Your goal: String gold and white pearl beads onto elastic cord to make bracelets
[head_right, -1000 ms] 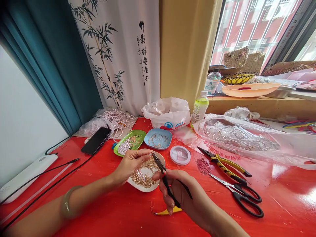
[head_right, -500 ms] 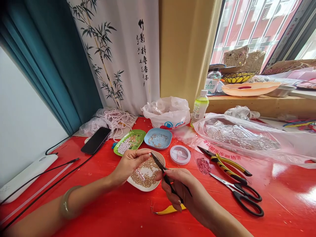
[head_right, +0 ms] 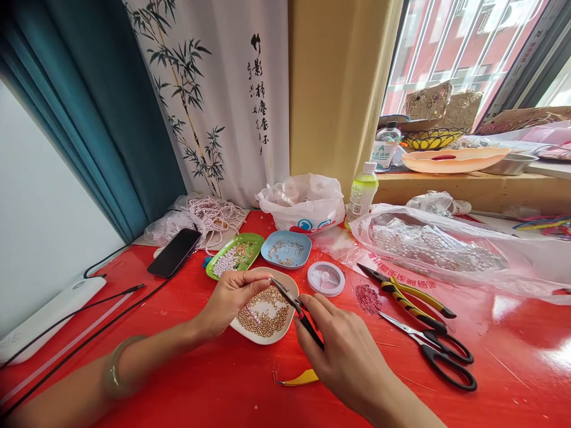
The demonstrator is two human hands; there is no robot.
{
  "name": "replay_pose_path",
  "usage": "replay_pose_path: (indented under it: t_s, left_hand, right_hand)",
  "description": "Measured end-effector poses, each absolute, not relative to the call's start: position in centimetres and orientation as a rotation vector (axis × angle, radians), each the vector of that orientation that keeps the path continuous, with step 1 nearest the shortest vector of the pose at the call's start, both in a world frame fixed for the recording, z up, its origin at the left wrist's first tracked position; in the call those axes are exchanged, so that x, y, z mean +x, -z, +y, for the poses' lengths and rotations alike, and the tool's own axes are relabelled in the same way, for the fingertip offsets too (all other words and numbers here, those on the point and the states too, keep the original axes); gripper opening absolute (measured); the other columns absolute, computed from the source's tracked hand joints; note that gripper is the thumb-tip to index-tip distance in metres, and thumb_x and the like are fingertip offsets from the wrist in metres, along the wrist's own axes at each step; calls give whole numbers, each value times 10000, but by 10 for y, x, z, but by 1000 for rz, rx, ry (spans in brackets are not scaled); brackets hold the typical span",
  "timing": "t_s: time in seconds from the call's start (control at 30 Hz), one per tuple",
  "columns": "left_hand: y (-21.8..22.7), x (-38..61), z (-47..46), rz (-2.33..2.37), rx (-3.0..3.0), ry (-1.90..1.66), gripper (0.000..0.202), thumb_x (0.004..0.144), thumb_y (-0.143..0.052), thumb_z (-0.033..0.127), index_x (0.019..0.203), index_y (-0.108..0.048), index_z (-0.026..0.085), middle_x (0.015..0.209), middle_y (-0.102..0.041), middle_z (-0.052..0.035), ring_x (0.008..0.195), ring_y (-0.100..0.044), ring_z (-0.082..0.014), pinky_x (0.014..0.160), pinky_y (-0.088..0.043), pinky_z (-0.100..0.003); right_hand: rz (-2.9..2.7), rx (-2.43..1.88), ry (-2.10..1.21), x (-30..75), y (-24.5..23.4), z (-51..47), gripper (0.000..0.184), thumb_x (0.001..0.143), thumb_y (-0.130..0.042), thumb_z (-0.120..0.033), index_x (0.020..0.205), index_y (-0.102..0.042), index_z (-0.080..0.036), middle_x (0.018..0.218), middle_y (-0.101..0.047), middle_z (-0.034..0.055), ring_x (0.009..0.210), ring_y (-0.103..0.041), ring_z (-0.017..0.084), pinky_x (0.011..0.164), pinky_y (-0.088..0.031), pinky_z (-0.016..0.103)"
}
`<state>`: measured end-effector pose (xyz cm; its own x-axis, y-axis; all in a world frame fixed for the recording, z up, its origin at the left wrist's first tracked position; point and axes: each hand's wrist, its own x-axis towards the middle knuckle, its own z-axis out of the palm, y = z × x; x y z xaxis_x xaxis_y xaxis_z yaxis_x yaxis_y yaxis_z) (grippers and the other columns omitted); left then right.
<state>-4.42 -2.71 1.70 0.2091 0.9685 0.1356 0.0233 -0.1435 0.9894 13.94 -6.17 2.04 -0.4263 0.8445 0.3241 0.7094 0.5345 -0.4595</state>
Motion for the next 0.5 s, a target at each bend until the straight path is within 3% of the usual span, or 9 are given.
replay_pose_path:
  t_s: [0.1,0.3,0.5]
  left_hand:
    - [-17,-45,-28,1032,1459,-1147,223,699,-577,325,800,-666,148,819,-665,-41,773,-584,-167,680,-452,-236]
    - [-23,-49,-26,1080,1580,-1133,251,703,-568,331,845,-667,149,835,-670,-42,783,-593,-182,688,-467,-245]
    - [-24,-52,-25,1114,1725,-1168,257,724,-538,340,867,-668,172,885,-667,-34,820,-599,-191,744,-464,-250]
  right_hand:
    - [-2290,-1267,-23,141,-14,-61,308,819,-345,-264,1047,-504,-131,929,-611,136,699,-596,233,535,-425,308]
    - [-2256,-1263,-313,141,-22,-59,277,814,-386,-291,1033,-519,-185,863,-630,80,663,-592,177,554,-451,276]
    - [-2256,-1302,-149,143,-17,-55,331,788,-406,-281,1081,-518,-176,879,-617,99,697,-593,205,546,-443,292]
